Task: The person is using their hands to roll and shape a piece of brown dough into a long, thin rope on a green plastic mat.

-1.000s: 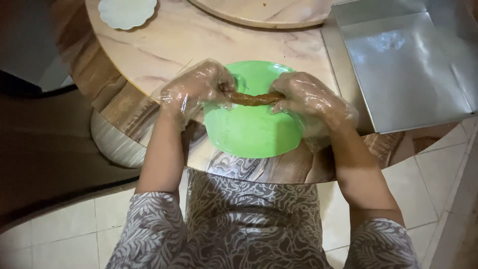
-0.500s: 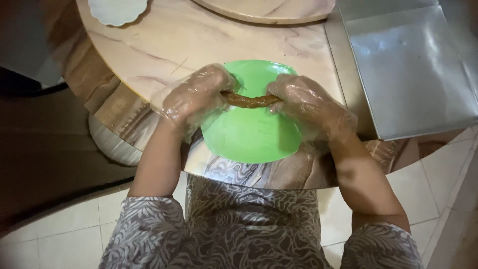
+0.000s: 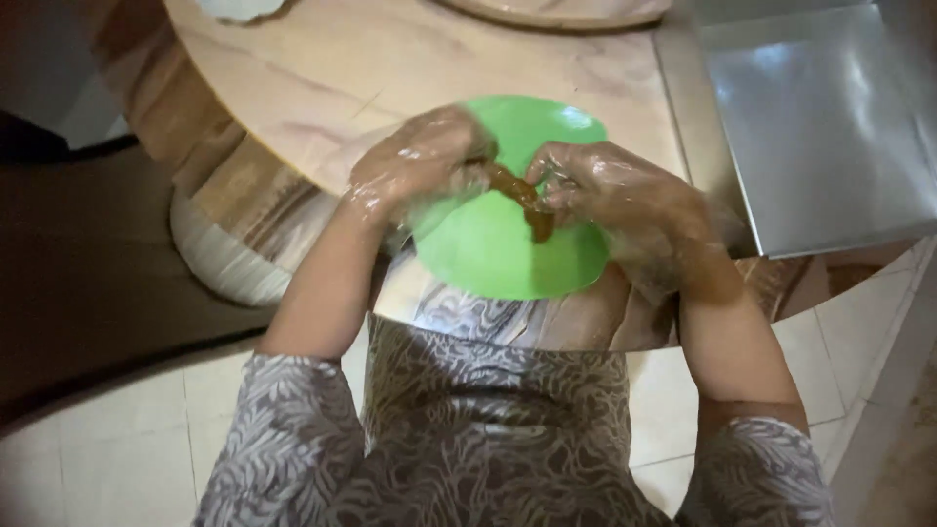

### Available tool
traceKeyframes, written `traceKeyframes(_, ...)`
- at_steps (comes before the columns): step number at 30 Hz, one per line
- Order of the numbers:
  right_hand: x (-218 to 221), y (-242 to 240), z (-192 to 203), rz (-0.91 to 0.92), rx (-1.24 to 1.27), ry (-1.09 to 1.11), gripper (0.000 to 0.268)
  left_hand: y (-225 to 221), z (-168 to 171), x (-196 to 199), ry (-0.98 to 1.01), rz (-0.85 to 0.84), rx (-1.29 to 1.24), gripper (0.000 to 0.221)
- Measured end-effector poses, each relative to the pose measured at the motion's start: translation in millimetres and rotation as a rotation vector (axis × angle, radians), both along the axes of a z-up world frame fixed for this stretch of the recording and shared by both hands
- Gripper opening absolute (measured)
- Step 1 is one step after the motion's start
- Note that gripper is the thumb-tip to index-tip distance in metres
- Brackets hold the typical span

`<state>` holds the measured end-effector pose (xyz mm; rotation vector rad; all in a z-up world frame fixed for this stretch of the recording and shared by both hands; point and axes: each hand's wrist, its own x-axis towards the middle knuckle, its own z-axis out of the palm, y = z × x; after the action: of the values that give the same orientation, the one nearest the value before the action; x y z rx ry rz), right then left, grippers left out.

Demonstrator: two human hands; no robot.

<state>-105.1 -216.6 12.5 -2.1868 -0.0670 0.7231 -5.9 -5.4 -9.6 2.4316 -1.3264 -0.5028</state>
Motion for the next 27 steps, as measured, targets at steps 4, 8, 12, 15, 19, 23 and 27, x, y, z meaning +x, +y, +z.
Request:
traceKeyframes(4, 8, -6, -39, 0.123, -0.034, -0.134, 0.055, -2, 1, 5, 0.05, 0.014, -0.145, 0.026)
traceKeyframes(8, 21, -9, -38, 0.147, -0.126, -0.414, 0.077, 3, 7, 4, 0.137, -0.088, -0.237, 0.04)
traceKeyframes(12, 0, 20, -8, 0.147, -0.075, -0.4, 0.082, -8, 31, -37, 0.055, 0.044, -0.051, 0.044)
traceKeyframes(15, -1, 33, -3, 0.157, -0.015, -0.398, 0.097, -19, 16, -51, 0.038, 0.053, 0.137, 0.077)
traceKeyframes(19, 6, 34, -28, 0.164, -0.058, -0.388, 0.082, -26, 12, -55, 0.048, 0.068, 0.144, 0.058)
traceKeyframes(23, 1, 31, 3, 0.14, -0.021, -0.351, 0.078, -15, 12, -28, 0.346, 0.052, -0.054, 0.033)
traceKeyframes(27, 9, 16, -46, 0.115, -0.236, -0.356, 0.06, -14, 5, -15, 0.243, -0.173, -0.161, 0.02)
